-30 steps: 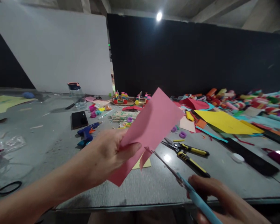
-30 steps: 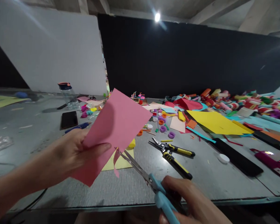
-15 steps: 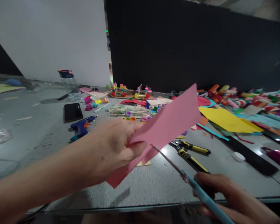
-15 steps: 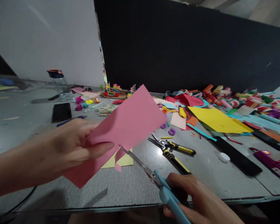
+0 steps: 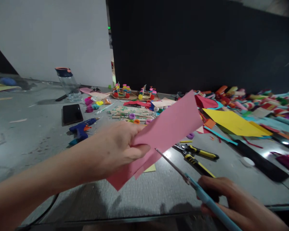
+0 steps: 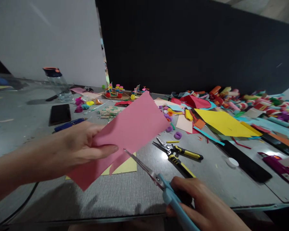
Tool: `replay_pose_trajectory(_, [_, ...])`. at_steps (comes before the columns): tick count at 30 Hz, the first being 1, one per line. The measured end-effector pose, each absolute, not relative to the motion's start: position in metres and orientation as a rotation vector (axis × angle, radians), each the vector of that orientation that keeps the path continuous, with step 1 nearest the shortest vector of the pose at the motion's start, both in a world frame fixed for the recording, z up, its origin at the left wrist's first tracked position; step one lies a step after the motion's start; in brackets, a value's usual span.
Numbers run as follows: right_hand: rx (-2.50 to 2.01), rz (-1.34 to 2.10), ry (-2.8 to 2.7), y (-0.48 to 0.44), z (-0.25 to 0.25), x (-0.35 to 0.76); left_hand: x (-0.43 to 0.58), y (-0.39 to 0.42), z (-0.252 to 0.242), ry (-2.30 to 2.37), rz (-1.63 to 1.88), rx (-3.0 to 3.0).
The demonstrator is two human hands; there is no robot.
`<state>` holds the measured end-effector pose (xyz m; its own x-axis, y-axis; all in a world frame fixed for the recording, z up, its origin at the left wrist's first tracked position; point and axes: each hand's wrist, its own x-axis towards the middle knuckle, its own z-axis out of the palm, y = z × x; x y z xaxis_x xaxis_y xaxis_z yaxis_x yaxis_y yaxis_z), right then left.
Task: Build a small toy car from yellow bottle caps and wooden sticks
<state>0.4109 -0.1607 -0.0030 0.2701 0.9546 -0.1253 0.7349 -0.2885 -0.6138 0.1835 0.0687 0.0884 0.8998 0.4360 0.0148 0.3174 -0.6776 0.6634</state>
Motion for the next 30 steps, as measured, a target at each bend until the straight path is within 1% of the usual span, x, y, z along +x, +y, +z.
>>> replay_pose_trajectory(6, [-2.111, 0.678, -1.580, -0.145, -0.004, 0.412, 0.201, 0.085, 0.075, 0.619, 0.182, 2.298])
replay_pose_trajectory(10, [-2.140, 0.652, -1.495, -0.150, -0.010, 0.417, 0.207, 0.096, 0.068, 0.602, 0.212, 2.244])
replay_pose_trajectory(14, [-2.142, 0.613, -1.422, -0.157, -0.018, 0.436, 0.208, 0.102, 0.063, 0.545, 0.242, 2.011])
replay_pose_trajectory(16, [-2.215, 0.472, -1.447, -0.155, -0.024, 0.456, 0.208, 0.102, 0.061, 0.524, 0.270, 1.908])
replay_pose_trajectory(18, [-2.366, 0.132, -1.456, -0.151, -0.029, 0.480, 0.208, 0.101, 0.059, 0.538, 0.316, 1.850])
replay_pose_trajectory(21, [-2.472, -0.157, -1.372, -0.144, -0.032, 0.512, 0.206, 0.096, 0.057, 0.545, 0.349, 1.744])
replay_pose_trajectory(24, [-2.458, -0.219, -1.373, -0.138, -0.033, 0.536, 0.203, 0.091, 0.056, 0.533, 0.356, 1.627])
replay_pose_trajectory(30, [-2.373, -0.181, -1.356, -0.119, -0.029, 0.551, 0.202, 0.078, 0.059, 0.549, 0.411, 1.542])
